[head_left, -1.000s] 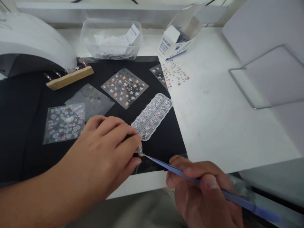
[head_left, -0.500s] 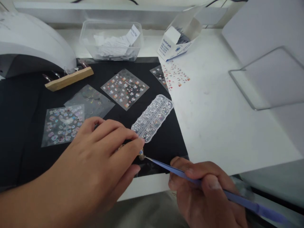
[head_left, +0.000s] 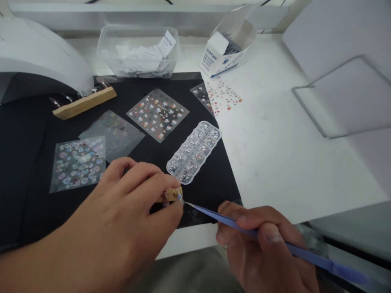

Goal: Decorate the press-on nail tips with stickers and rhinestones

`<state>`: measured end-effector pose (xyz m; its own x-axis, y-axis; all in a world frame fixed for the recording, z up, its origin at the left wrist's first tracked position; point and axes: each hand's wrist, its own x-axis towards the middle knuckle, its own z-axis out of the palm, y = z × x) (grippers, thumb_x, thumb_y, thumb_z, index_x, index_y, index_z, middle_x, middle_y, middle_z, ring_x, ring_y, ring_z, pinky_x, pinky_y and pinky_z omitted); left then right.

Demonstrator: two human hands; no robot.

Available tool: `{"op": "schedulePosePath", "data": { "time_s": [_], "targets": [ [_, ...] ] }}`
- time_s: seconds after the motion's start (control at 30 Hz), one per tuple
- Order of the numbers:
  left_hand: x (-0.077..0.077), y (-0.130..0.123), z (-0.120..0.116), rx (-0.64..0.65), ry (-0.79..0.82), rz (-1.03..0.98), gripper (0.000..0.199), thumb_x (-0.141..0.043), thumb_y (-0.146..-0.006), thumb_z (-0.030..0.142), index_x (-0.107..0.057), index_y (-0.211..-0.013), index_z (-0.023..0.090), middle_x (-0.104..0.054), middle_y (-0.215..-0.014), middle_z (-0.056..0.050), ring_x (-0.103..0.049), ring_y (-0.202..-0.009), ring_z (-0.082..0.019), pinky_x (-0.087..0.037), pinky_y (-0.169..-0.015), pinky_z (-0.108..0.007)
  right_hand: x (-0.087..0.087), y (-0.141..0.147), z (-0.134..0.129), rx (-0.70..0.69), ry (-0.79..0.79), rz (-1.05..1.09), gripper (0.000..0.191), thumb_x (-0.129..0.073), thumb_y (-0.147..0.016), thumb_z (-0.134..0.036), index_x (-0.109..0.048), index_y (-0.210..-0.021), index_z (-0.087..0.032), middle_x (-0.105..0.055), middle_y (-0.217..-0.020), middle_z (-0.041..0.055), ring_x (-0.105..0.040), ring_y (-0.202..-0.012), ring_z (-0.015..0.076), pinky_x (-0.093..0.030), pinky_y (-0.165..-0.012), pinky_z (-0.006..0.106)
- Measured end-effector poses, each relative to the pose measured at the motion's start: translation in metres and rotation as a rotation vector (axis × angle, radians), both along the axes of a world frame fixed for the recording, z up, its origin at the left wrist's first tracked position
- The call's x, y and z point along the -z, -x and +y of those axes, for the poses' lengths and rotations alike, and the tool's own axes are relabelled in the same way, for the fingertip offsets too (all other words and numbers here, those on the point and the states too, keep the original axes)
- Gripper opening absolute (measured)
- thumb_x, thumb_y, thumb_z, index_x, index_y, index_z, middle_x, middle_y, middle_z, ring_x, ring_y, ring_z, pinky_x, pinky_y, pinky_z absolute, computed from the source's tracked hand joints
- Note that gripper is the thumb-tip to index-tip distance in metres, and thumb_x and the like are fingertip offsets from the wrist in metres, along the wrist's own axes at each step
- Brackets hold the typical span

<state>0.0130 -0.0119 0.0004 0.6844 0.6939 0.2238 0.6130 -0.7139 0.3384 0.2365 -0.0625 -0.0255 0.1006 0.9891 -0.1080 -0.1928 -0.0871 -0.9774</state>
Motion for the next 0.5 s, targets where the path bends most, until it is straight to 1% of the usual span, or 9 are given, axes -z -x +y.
{"op": "schedulePosePath", "data": {
  "time_s": [0.03, 0.1, 0.2, 0.27, 0.37, 0.5],
  "targets": [
    [0.0005, -0.0004, 0.0001, -0.005, 0.003, 0.003, 0.023, -0.053, -0.091, 0.011, -0.069, -0.105, 0.021, -0.07, -0.112, -0.005, -0.056, -0.104, -0.028, -0.037, -0.085, -0.05, -0.0002, -0.0005, -0.0007, 0.009, 0.002, -0.005, 0.02, -0.057, -0.097, -0.035, -0.074, -0.089, -0.029, -0.071, -0.07, 0.0039, -0.064, -0.066, 0.0181, -0.052, -0.058, 0.029],
    [0.0013, -0.0011, 0.0004, -0.014, 0.011, 0.0, 0.024, -0.053, -0.091, 0.01, -0.069, -0.104, 0.021, -0.069, -0.113, -0.005, -0.056, -0.104, -0.029, -0.037, -0.086, -0.05, 0.0001, -0.0014, -0.0022, 0.013, 0.005, -0.013, 0.019, -0.058, -0.096, -0.036, -0.074, -0.089, -0.029, -0.072, -0.072, 0.0047, -0.065, -0.066, 0.019, -0.05, -0.054, 0.029],
    [0.0017, -0.0015, 0.0004, -0.008, 0.02, -0.008, 0.023, -0.054, -0.091, 0.01, -0.069, -0.104, 0.02, -0.069, -0.114, -0.007, -0.057, -0.105, -0.029, -0.039, -0.087, -0.05, 0.0018, -0.002, -0.004, -0.007, 0.006, -0.011, 0.02, -0.056, -0.098, -0.036, -0.073, -0.092, -0.03, -0.072, -0.071, 0.0053, -0.065, -0.062, 0.0192, -0.04, -0.043, 0.025],
    [0.0016, -0.0014, -0.0002, 0.0, 0.029, -0.007, 0.022, -0.054, -0.092, 0.011, -0.069, -0.105, 0.02, -0.069, -0.115, -0.008, -0.057, -0.105, -0.028, -0.039, -0.088, -0.05, 0.0032, -0.002, -0.0042, -0.006, 0.011, -0.011, 0.019, -0.055, -0.098, -0.035, -0.073, -0.092, -0.03, -0.073, -0.071, 0.0054, -0.064, -0.059, 0.0188, -0.036, -0.04, 0.024],
    [0.0019, -0.0016, -0.0014, -0.008, 0.018, -0.018, 0.024, -0.053, -0.092, 0.01, -0.069, -0.106, 0.02, -0.069, -0.115, -0.008, -0.058, -0.106, -0.027, -0.04, -0.088, -0.049, 0.0045, -0.002, -0.0041, 0.012, -0.002, -0.023, 0.02, -0.056, -0.098, -0.036, -0.073, -0.09, -0.027, -0.071, -0.069, 0.0064, -0.066, -0.062, 0.0208, -0.039, -0.041, 0.026],
    [0.0024, -0.0023, -0.0019, -0.017, 0.015, -0.03, 0.023, -0.054, -0.092, 0.008, -0.069, -0.105, 0.019, -0.069, -0.114, -0.007, -0.059, -0.106, -0.027, -0.04, -0.089, -0.048, 0.004, -0.0016, -0.0038, -0.01, -0.018, -0.027, 0.021, -0.055, -0.098, -0.035, -0.073, -0.092, -0.026, -0.07, -0.067, 0.0063, -0.066, -0.064, 0.0212, -0.039, -0.042, 0.027]
  ]
}}
